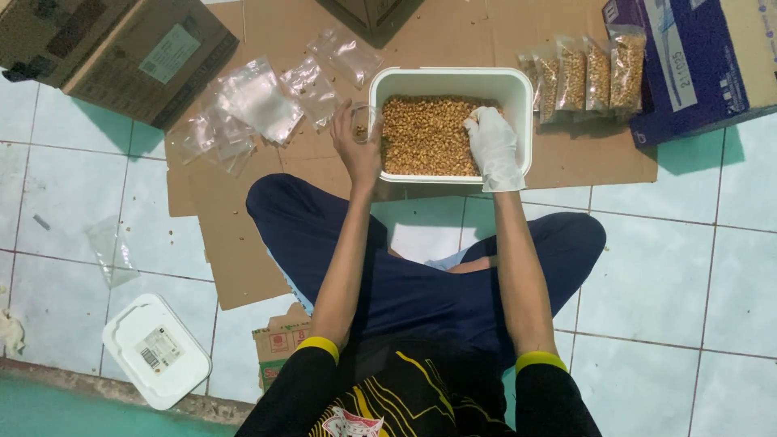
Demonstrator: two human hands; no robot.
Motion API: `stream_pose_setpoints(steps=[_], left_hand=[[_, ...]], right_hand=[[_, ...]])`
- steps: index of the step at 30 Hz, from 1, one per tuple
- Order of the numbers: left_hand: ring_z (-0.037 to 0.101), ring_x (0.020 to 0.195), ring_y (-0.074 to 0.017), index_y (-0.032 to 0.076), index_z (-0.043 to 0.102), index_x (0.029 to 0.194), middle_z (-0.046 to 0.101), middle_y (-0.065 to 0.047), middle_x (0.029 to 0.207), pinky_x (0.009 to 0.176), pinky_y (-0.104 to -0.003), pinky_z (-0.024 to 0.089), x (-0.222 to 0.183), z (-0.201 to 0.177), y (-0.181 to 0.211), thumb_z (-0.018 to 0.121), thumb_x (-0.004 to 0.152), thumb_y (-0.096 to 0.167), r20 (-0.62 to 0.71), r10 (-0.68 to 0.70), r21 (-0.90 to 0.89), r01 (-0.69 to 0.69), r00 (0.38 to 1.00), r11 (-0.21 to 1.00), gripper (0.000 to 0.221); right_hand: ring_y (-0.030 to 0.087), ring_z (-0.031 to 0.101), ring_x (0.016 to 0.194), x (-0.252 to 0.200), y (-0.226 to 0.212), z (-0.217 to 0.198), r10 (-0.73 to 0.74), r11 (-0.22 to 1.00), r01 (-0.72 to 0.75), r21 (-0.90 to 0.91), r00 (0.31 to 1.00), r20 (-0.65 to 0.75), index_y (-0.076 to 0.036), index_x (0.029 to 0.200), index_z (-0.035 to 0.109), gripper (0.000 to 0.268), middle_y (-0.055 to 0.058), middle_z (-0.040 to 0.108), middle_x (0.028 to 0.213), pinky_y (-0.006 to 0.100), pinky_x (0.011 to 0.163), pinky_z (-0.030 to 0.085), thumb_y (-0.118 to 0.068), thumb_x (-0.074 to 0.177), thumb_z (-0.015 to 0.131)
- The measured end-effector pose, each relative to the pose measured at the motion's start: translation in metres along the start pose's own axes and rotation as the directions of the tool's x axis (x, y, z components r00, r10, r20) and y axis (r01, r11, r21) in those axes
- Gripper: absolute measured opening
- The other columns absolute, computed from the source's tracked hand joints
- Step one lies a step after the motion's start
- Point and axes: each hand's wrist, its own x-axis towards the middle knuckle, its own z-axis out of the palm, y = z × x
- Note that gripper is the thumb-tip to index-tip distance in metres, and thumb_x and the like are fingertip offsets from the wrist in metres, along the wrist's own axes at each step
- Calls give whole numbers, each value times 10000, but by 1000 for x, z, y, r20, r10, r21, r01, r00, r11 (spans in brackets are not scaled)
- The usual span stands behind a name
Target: A person wearing gloves sits on the floor and sorts through a container of peanuts, inspecting them individually.
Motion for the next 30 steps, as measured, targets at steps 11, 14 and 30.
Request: stream_pose_setpoints(steps=[11, 14, 30], left_hand=[[310, 1230, -388, 57, 539, 1107, 419, -127, 1233, 1038, -574, 172, -1, -2, 7, 672, 780, 444, 31, -27, 27, 26, 999, 999, 524], [306, 1231, -396, 51, 537, 1112, 416, -133, 1238, 1036, -582, 164, -1, -2, 6, 666, 778, 463, 31, -36, 35, 35, 999, 999, 547], [312, 1232, -365, 45, 530, 1127, 411, -141, 1227, 1047, -542, 179, 0, -2, 1, 688, 780, 393, 44, -39, 7, 39, 998, 999, 516]], right_hand=[[241, 602, 908, 3, 14, 11, 20, 988, -6, -155, 996, 92, -164, 872, 569, 277, 63, 637, 849, 383, 809, 460, -438, 858, 539], [248, 613, 888, 4, 13, 10, 44, 982, -18, -188, 990, 133, -167, 857, 579, 284, 61, 648, 840, 394, 789, 465, -444, 855, 518], [318, 607, 837, -9, -19, -20, 29, 994, -35, 103, 998, 64, -128, 837, 610, 190, 105, 636, 767, 416, 734, 470, -317, 829, 625]])
